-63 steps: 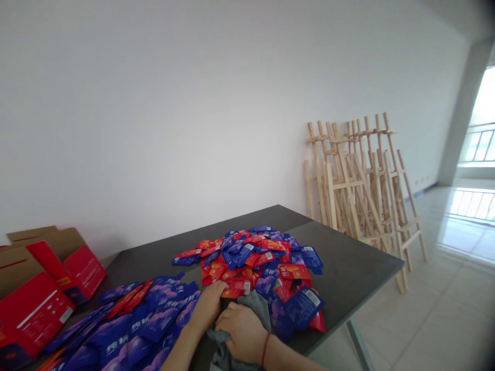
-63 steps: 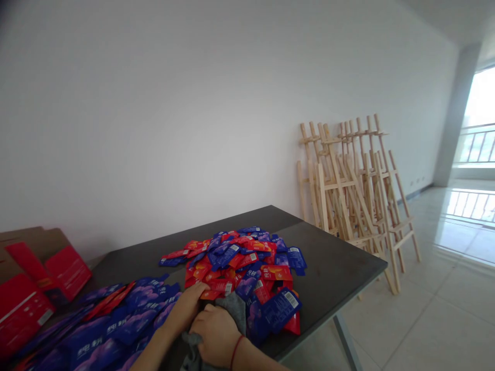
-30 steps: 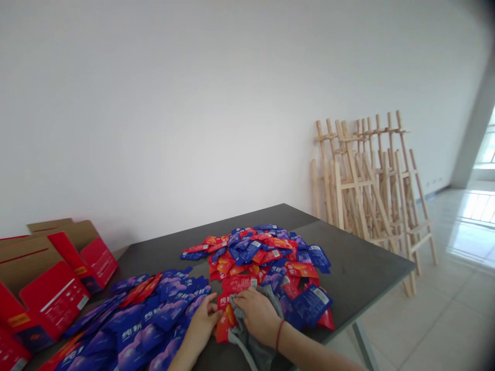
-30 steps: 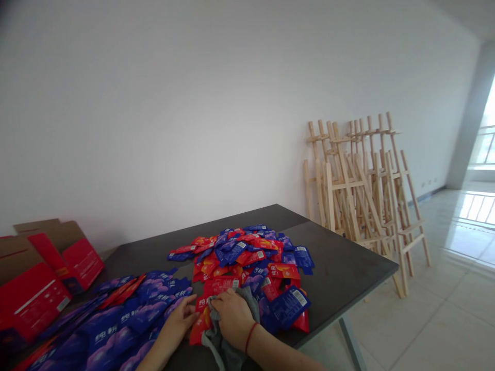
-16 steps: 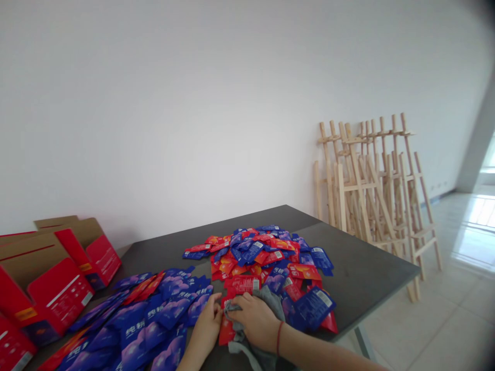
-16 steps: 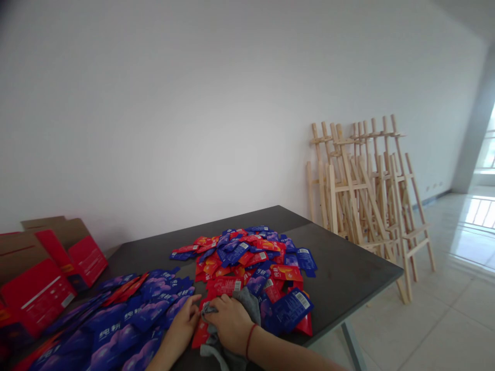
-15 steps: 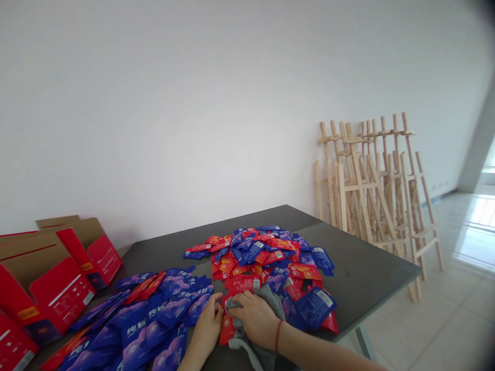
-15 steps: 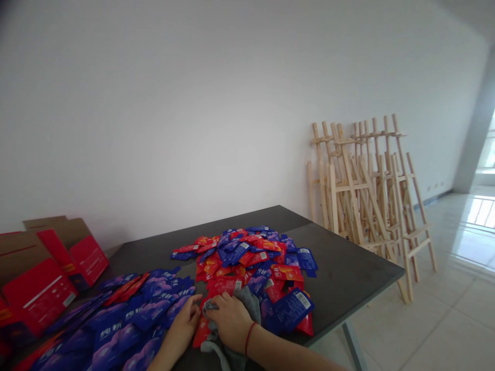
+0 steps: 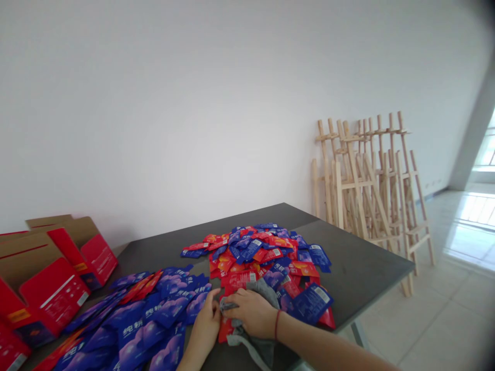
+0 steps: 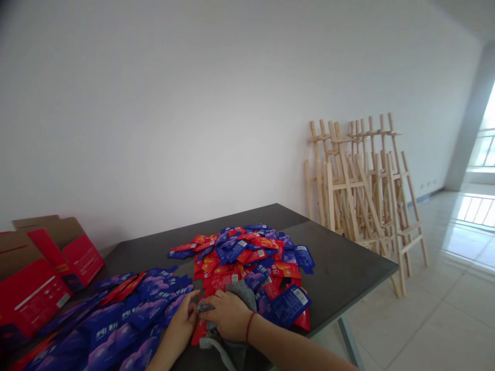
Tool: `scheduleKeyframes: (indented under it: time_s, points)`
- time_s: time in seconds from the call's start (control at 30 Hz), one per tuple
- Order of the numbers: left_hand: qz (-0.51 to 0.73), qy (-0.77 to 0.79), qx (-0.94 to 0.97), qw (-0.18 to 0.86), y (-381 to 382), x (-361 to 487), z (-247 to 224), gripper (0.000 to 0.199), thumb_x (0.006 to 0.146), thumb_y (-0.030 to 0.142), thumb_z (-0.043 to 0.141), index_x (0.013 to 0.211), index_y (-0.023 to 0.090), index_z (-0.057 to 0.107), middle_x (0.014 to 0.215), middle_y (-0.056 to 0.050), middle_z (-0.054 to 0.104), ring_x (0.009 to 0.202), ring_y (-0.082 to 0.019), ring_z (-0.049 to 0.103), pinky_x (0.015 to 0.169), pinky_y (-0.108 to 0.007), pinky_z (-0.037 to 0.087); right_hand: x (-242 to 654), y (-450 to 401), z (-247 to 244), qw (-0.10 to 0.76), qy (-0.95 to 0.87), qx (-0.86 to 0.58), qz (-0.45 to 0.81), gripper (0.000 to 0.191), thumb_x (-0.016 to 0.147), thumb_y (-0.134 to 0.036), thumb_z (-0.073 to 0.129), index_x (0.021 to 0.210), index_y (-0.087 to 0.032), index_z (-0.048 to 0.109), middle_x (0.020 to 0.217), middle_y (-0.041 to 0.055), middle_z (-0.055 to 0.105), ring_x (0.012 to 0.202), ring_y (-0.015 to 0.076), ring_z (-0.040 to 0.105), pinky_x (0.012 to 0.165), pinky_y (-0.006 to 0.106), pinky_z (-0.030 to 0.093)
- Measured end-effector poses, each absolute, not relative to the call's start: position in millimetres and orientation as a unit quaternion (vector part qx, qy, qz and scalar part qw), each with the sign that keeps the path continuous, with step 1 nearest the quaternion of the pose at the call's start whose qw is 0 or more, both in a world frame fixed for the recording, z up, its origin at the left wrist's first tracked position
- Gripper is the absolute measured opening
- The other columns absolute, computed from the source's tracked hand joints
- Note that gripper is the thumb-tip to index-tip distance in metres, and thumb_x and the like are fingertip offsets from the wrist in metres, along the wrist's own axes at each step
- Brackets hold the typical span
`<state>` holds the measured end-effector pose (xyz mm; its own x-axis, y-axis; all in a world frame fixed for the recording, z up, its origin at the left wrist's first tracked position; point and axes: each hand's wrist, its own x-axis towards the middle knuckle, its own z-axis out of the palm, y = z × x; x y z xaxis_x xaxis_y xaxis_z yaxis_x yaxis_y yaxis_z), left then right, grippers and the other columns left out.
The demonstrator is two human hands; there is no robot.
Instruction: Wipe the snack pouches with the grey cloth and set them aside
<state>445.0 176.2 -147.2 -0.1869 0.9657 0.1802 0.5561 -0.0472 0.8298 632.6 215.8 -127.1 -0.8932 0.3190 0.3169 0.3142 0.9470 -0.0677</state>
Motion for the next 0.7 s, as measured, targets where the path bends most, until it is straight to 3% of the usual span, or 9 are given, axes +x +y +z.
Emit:
scheduleKeyframes:
  time_s: [0.2, 0.43, 0.7]
  points:
    - [0.43, 0.639, 0.587, 0.249, 175.7, 446.3, -145.9, 0.05, 0.075, 0.027, 0.043, 0.123, 0.015, 0.052, 0.062, 0.005, 0.054, 0.062, -0.018, 0.057, 0.066, -0.03, 0.046, 657.8, 217.6, -125.8, 0.15, -0.987, -0.05, 0.033, 0.039, 0.082, -0.016, 0.053, 0.118, -0.026, 0.062, 0.134, -0.0002, 0.054, 0.112, 0.0204, 0.049, 0.095, 0.033, 0.038]
    - [0.42, 0.64, 0.598, 0.235, 177.4, 447.5, -141.1, 0.049, 0.076, 0.031, 0.04, 0.12, 0.013, 0.055, 0.066, 0.001, 0.058, 0.064, -0.02, 0.058, 0.068, -0.032, 0.047, 652.4, 214.2, -125.1, 0.161, -0.973, -0.167, 0.007, 0.037, 0.084, -0.019, 0.054, 0.12, -0.023, 0.061, 0.128, 0.0058, 0.058, 0.105, 0.0233, 0.052, 0.086, 0.035, 0.042]
    - [0.4, 0.646, 0.609, 0.226, 174.1, 450.0, -136.8, 0.047, 0.079, 0.031, 0.039, 0.118, 0.017, 0.06, 0.07, 0.0, 0.062, 0.067, -0.02, 0.061, 0.069, -0.031, 0.048, 646.6, 207.3, -122.8, 0.158, -0.986, -0.033, -0.048, 0.033, 0.09, -0.025, 0.052, 0.122, -0.029, 0.058, 0.133, 0.0031, 0.054, 0.115, 0.0207, 0.047, 0.085, 0.033, 0.039]
